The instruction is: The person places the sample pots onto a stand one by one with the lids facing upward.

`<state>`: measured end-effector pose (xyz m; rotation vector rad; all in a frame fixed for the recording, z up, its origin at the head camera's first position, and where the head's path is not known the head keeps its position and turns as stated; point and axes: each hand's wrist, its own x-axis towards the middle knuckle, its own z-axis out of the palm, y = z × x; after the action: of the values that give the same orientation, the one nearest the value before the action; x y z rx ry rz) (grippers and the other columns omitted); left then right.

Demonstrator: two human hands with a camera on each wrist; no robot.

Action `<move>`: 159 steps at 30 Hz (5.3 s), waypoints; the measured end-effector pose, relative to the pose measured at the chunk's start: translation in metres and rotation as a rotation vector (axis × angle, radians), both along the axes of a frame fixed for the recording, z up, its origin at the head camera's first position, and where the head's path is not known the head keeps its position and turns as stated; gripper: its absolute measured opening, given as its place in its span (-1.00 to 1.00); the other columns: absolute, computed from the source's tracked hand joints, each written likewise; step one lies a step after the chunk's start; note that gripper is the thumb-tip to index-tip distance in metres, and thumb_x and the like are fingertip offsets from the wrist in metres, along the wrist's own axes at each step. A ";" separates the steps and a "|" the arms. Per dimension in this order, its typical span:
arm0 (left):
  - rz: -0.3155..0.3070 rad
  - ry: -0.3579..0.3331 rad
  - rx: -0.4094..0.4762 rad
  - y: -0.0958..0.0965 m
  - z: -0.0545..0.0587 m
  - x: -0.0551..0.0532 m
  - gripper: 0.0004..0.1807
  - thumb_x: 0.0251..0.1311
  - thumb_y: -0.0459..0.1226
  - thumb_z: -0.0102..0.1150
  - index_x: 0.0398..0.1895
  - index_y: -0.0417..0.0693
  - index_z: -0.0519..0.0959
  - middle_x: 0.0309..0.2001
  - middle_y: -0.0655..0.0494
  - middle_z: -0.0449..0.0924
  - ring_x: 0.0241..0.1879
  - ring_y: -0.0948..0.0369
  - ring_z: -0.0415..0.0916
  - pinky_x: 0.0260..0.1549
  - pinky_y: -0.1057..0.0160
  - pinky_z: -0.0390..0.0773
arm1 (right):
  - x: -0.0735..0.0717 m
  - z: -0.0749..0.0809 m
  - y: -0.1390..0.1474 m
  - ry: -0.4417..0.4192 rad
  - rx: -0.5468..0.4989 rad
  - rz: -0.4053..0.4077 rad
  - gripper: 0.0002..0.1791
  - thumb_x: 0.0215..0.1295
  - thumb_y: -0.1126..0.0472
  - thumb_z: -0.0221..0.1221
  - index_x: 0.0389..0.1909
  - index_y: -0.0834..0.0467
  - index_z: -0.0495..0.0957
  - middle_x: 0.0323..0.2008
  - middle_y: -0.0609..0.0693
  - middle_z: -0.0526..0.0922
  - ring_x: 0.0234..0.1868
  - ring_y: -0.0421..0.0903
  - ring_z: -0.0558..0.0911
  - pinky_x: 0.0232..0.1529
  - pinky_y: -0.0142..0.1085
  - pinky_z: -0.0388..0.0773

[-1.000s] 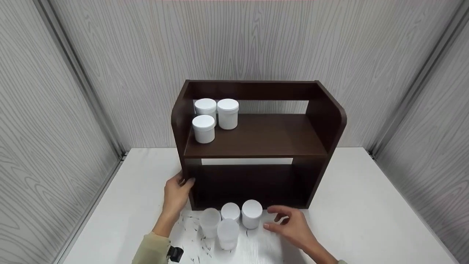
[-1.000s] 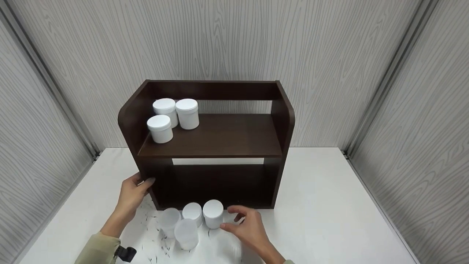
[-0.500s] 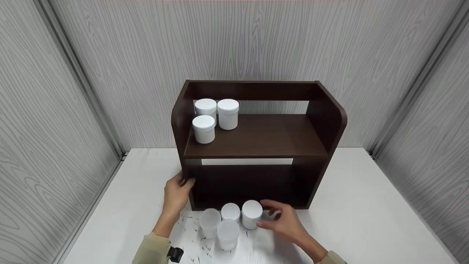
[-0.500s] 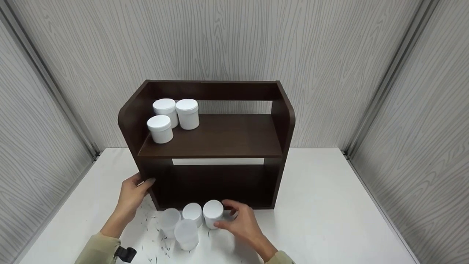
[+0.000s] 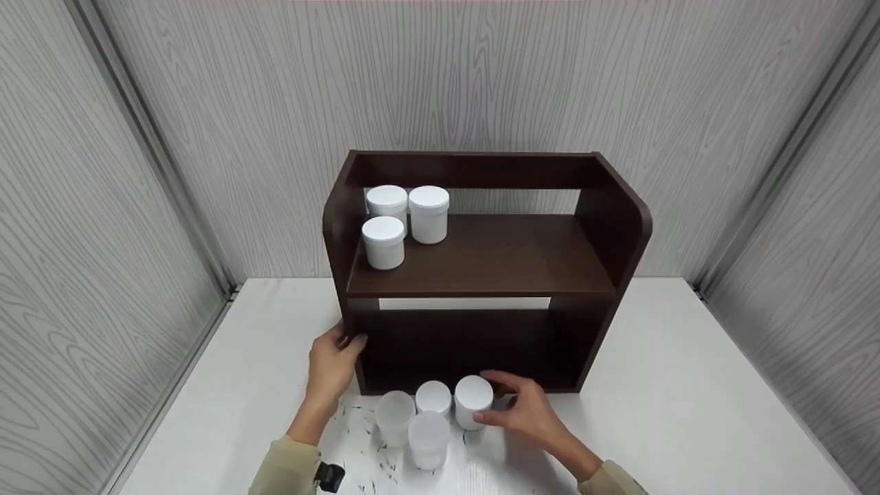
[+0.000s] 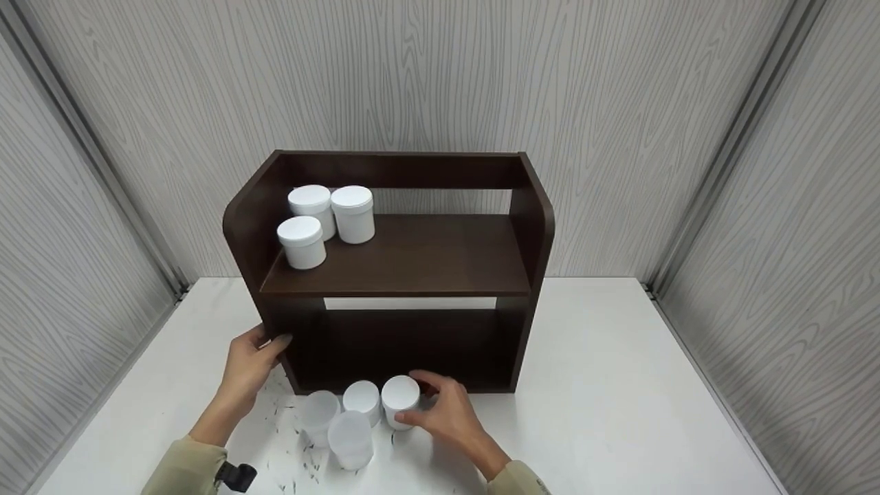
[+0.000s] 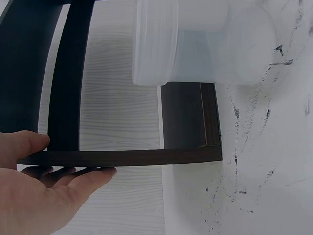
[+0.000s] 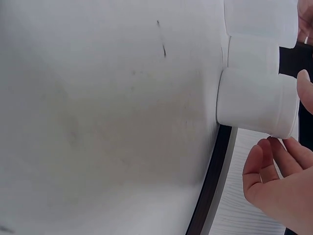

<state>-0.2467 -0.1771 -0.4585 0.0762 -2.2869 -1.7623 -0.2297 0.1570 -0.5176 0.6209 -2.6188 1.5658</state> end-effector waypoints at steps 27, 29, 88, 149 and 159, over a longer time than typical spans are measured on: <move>0.043 0.021 -0.007 0.006 0.001 0.003 -0.45 0.50 -0.29 0.16 0.42 -0.46 0.42 0.28 -0.39 0.55 0.27 -0.20 0.55 0.25 -0.10 0.57 | 0.016 0.002 0.012 -0.032 -0.003 0.027 -0.31 0.01 0.13 0.65 0.20 0.21 0.68 -0.11 -0.03 0.70 -0.13 0.07 0.60 -0.21 -0.25 0.62; 0.049 0.017 -0.008 0.006 0.000 0.003 -0.46 0.50 -0.28 0.17 0.41 -0.44 0.44 0.27 -0.37 0.57 0.26 -0.18 0.56 0.24 -0.09 0.58 | 0.016 0.002 0.011 -0.030 -0.003 0.031 -0.27 0.00 0.13 0.65 0.22 0.25 0.66 -0.09 -0.02 0.70 -0.13 0.08 0.60 -0.21 -0.26 0.60; 0.047 0.027 -0.028 0.002 -0.007 0.001 -0.48 0.48 -0.33 0.16 0.37 -0.51 0.44 0.27 -0.42 0.54 0.29 -0.22 0.52 0.25 -0.10 0.56 | 0.028 -0.001 0.023 -0.072 -0.052 0.022 -0.30 -0.04 0.15 0.66 0.20 0.14 0.70 -0.10 -0.06 0.73 -0.12 -0.05 0.58 -0.17 -0.14 0.62; 0.031 0.014 -0.018 0.002 -0.007 0.000 -0.48 0.50 -0.32 0.12 0.39 -0.51 0.42 0.30 -0.42 0.52 0.31 -0.23 0.51 0.24 -0.08 0.57 | 0.032 0.183 0.011 -0.036 -0.141 0.041 -0.34 0.04 0.22 0.62 0.22 0.22 0.68 -0.01 0.09 0.76 -0.15 0.09 0.73 -0.07 -0.17 0.71; 0.036 0.011 -0.015 0.003 -0.006 0.000 -0.48 0.49 -0.33 0.14 0.39 -0.50 0.43 0.31 -0.41 0.51 0.31 -0.23 0.51 0.26 -0.09 0.56 | 0.012 0.220 -0.006 -0.023 -0.194 0.037 -0.36 0.01 0.26 0.61 0.19 0.20 0.69 0.01 0.08 0.76 -0.02 0.10 0.68 -0.02 -0.16 0.69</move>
<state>-0.2469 -0.1746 -0.4646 0.1042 -2.2760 -1.7236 -0.2173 0.1507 -0.2971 0.6441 -2.4424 1.8198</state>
